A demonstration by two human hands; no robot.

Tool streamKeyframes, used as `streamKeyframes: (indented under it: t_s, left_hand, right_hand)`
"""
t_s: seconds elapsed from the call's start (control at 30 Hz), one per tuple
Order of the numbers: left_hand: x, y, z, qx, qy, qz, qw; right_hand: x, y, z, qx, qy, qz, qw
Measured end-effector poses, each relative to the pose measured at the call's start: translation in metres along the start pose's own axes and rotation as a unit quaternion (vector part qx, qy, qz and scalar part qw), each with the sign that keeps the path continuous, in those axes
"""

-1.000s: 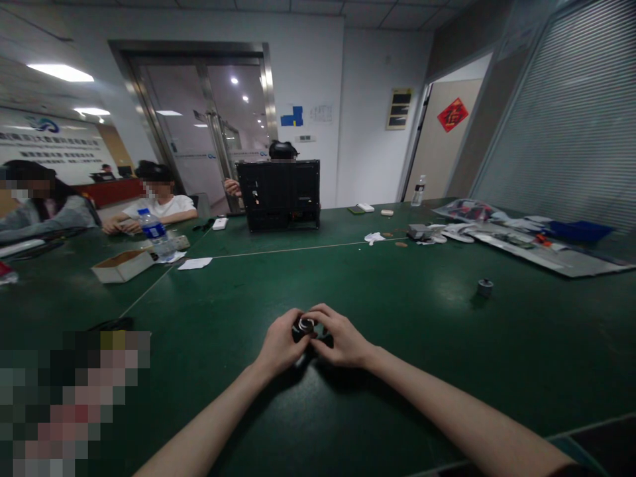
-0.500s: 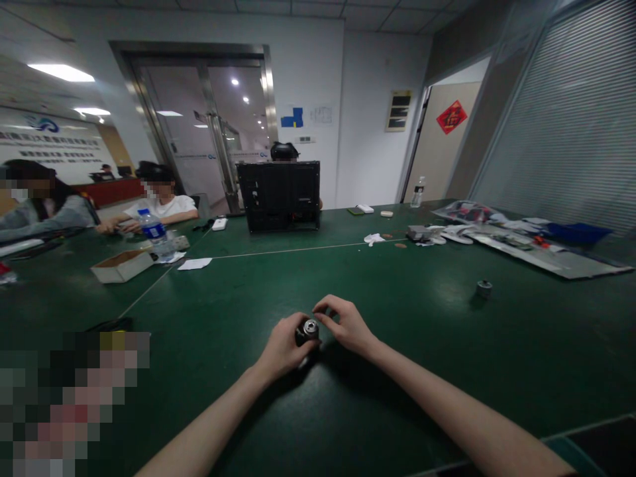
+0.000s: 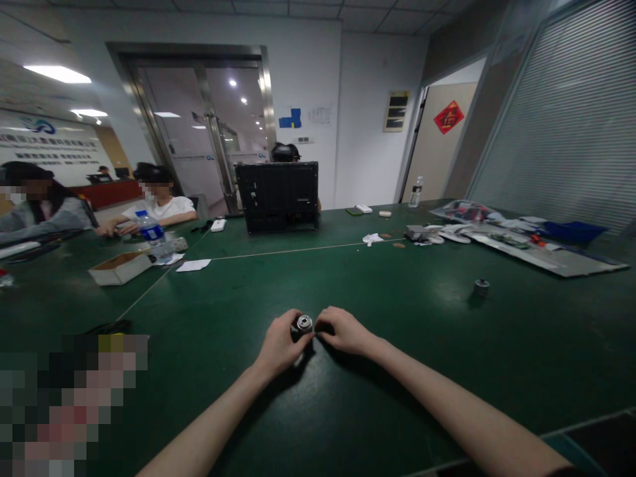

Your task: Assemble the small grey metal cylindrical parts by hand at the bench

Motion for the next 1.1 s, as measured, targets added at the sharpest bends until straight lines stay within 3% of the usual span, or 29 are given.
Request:
streamKeyframes:
  t_s: [0.43,0.63,0.97,1.1]
  left_hand:
    - [0.002,-0.001,-0.004,-0.007,-0.002,0.006,1.000]
    - [0.007,-0.002,-0.005,0.000,-0.053,0.002,0.999]
    - [0.002,-0.005,0.009,0.022,-0.059,-0.009,0.998]
    - [0.001,-0.006,0.011,0.028,-0.056,-0.008,0.998]
  right_hand:
    - [0.003,-0.001,0.002,-0.006,0.001,-0.008,1.000]
    - [0.009,-0.002,0.008,-0.020,0.075,-0.032,0.996]
    - [-0.013,0.004,0.015,-0.041,0.148,-0.016,0.988]
    - [0.006,0.011,0.004,-0.079,0.236,-0.060,0.967]
Point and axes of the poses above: each hand's wrist, its own y-axis towards the middle knuckle, its own x-axis out of the back of the hand, z = x × y, the point moved 5 cm from there along y, towards the middle knuckle, and after that the axes turned 15 degrees about -x, right-handed, at the moved point
